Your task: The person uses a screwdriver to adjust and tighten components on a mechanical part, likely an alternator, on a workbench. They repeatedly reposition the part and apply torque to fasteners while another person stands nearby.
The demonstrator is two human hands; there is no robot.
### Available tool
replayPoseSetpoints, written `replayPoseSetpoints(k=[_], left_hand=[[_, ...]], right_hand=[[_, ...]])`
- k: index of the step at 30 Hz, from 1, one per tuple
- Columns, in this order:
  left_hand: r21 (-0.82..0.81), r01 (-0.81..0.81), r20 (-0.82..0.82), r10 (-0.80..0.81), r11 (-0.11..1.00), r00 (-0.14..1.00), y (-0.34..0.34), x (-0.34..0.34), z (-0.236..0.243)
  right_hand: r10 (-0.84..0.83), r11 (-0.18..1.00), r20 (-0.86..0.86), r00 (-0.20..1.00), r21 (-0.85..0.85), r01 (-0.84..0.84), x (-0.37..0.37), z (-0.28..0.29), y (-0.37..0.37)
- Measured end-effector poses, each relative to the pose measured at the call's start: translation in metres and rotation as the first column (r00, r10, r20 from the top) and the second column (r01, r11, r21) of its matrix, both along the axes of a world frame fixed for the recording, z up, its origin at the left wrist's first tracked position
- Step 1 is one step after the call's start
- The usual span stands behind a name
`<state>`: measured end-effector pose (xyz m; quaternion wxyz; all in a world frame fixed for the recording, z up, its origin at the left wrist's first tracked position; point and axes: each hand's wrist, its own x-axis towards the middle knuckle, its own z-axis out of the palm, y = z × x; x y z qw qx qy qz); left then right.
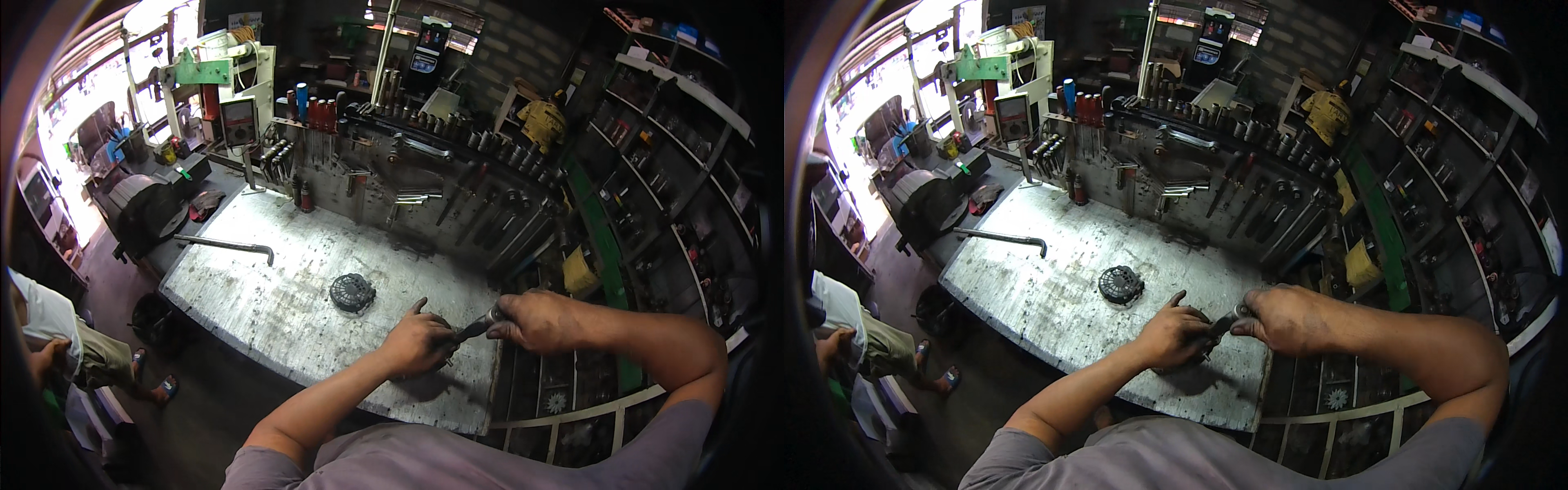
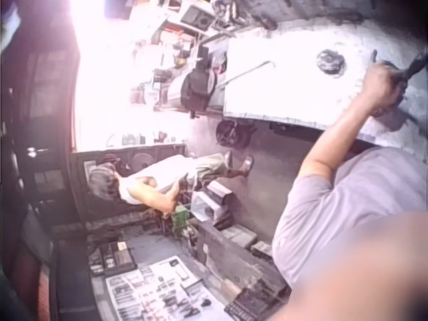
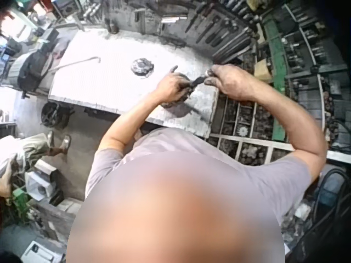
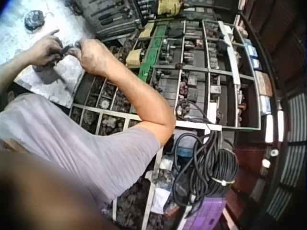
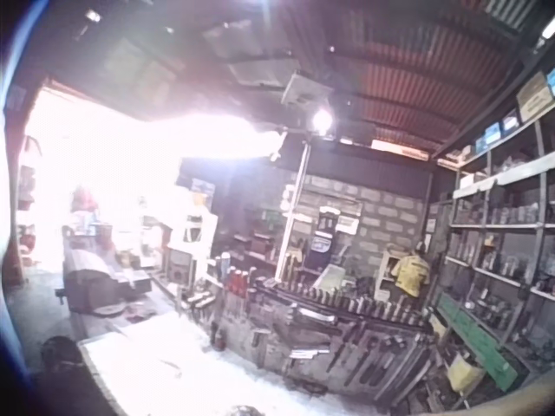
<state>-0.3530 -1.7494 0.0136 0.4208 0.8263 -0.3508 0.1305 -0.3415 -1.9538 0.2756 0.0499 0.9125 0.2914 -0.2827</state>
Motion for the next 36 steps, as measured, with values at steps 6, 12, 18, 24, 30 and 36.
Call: replayPoseSetpoints(k=[6,12,18,24,30,36], left_hand=[[0.046,0.021,0.039,-0.023,0.999,0.999,0.002,0.002,0.006],[-0.021,-0.056,-0.016,0.056,0.998,0.998,-0.003,-0.001,0.004],[0.027,-0.014,-0.041,0.015,1.000,0.999,0.000,0.003,0.006],[0.028,0.002,-0.055,0.000,1.000,0.999,-0.001,0.001,0.008],[-0.006,0.050,-0.047,-0.050,0.999,0.998,0.000,0.005,0.011],[-0.015,0.061,-0.093,-0.062,0.998,0.994,0.002,0.004,0.007]], right_hand=[[0.828,0.555,0.280,0.486,-0.294,-0.778,0.030,0.023,0.006],[-0.079,0.992,0.080,0.994,0.104,0.071,-0.001,0.007,0.004],[0.747,0.649,0.393,0.537,-0.253,-0.717,0.014,0.015,0.004],[0.069,0.994,0.208,0.976,0.065,-0.084,0.011,-0.004,0.002],[0.381,0.911,0.256,0.888,0.062,-0.408,0.011,-0.002,-0.007],[0.491,0.777,0.449,0.746,0.160,-0.608,0.021,-0.008,-0.005]])
